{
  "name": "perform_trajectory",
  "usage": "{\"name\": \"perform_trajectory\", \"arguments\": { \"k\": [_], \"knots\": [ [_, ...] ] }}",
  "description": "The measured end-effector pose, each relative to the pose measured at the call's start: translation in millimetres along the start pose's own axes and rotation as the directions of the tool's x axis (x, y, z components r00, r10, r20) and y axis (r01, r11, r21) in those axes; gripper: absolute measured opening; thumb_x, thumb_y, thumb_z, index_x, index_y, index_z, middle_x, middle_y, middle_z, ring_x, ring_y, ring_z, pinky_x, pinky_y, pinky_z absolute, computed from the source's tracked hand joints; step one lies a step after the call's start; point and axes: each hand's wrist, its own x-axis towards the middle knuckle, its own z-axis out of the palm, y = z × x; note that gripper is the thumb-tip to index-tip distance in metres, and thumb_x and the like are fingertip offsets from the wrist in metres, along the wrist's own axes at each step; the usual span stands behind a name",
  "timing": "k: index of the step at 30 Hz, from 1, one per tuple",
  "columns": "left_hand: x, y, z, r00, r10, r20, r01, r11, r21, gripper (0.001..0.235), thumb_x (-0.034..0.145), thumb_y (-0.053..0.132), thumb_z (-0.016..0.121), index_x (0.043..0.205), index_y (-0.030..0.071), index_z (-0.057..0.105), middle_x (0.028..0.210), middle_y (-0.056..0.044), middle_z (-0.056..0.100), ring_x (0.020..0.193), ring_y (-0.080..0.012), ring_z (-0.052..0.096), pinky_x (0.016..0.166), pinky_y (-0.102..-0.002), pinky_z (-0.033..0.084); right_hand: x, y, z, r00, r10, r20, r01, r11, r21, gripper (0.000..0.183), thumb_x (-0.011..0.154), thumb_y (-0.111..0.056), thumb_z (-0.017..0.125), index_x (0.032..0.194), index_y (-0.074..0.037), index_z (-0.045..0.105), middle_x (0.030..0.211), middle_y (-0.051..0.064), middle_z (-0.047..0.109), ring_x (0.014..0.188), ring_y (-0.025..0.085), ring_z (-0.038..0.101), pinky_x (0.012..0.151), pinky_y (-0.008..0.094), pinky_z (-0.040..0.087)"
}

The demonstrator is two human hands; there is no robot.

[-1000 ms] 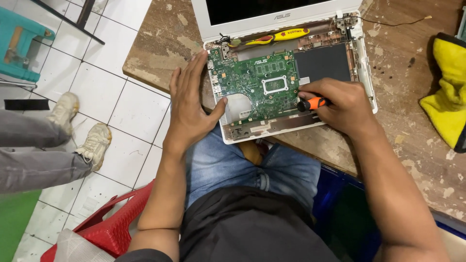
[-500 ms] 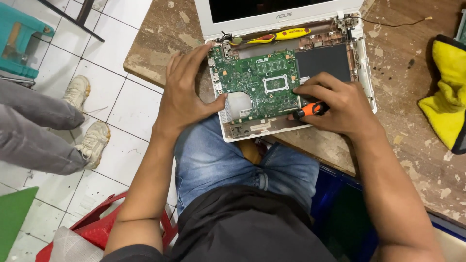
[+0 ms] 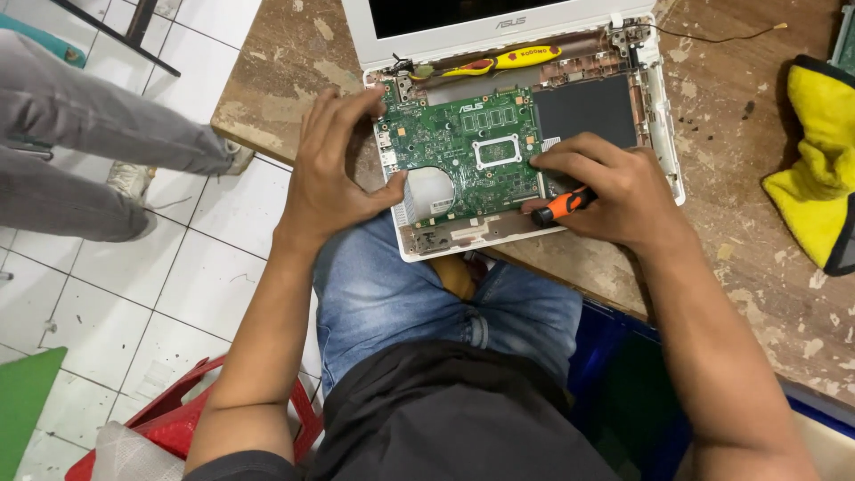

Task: The person uses a screwdriver to remove screws from the motherboard of a white laptop, then lifts the motherboard out of the chassis and places it on a white board. The person continues to remove additional screws from the motherboard while it rests on the board.

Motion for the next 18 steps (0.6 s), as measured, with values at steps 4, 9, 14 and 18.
{"name": "perform_trajectory", "arguments": {
  "k": [4, 9, 14, 18],
  "knots": [
    [6.7, 7.3, -2.2, 1.0, 0.01, -0.006, -0.01, 0.999, -0.048, 0.084, 0.094, 0.029, 0.082, 0.157, 0.006, 0.032, 0.135, -0.014, 0.065, 0.123, -0.0278, 0.061, 0.115, -0.05, 0.045, 4.3, -4.9, -2.9, 0.999, 0.02, -0.028, -0.017, 0.995, 0.099, 0.05, 0.081, -0.025, 0.098, 0.119, -0.002, 0.074, 0.111, 0.013, 0.074, 0.093, 0.021, 0.072, 0.066, 0.03, 0.061],
    [11.8, 7.6, -7.4, 0.993, -0.03, 0.114, 0.024, 0.999, 0.048, 0.078, 0.09, 0.044, 0.074, 0.154, 0.013, 0.042, 0.146, -0.011, 0.059, 0.131, -0.0329, 0.05, 0.121, -0.064, 0.024, 7.3, -5.8, -2.2, 0.996, -0.007, -0.085, 0.021, 0.985, 0.169, 0.056, 0.076, -0.029, 0.098, 0.114, 0.004, 0.073, 0.107, 0.016, 0.075, 0.095, 0.027, 0.073, 0.077, 0.034, 0.062],
    [25.9, 16.9, -15.3, 0.987, 0.0, 0.161, -0.017, 0.994, 0.107, 0.078, 0.09, 0.049, 0.079, 0.151, 0.012, 0.049, 0.145, -0.011, 0.065, 0.132, -0.0428, 0.052, 0.119, -0.074, 0.002, 8.5, -6.3, -3.4, 0.994, -0.008, -0.106, 0.032, 0.974, 0.223, 0.055, 0.075, -0.025, 0.099, 0.113, 0.005, 0.072, 0.105, 0.018, 0.075, 0.093, 0.027, 0.073, 0.079, 0.034, 0.062],
    [28.8, 18.0, -16.1, 0.987, 0.013, 0.161, -0.034, 0.991, 0.126, 0.073, 0.092, 0.049, 0.078, 0.15, 0.014, 0.051, 0.141, -0.013, 0.07, 0.138, -0.0507, 0.05, 0.115, -0.076, -0.006, 8.9, -6.8, -4.3, 0.993, -0.018, -0.118, 0.046, 0.969, 0.244, 0.056, 0.074, -0.022, 0.1, 0.113, 0.007, 0.071, 0.103, 0.019, 0.075, 0.091, 0.028, 0.073, 0.079, 0.035, 0.062]
  ]
}}
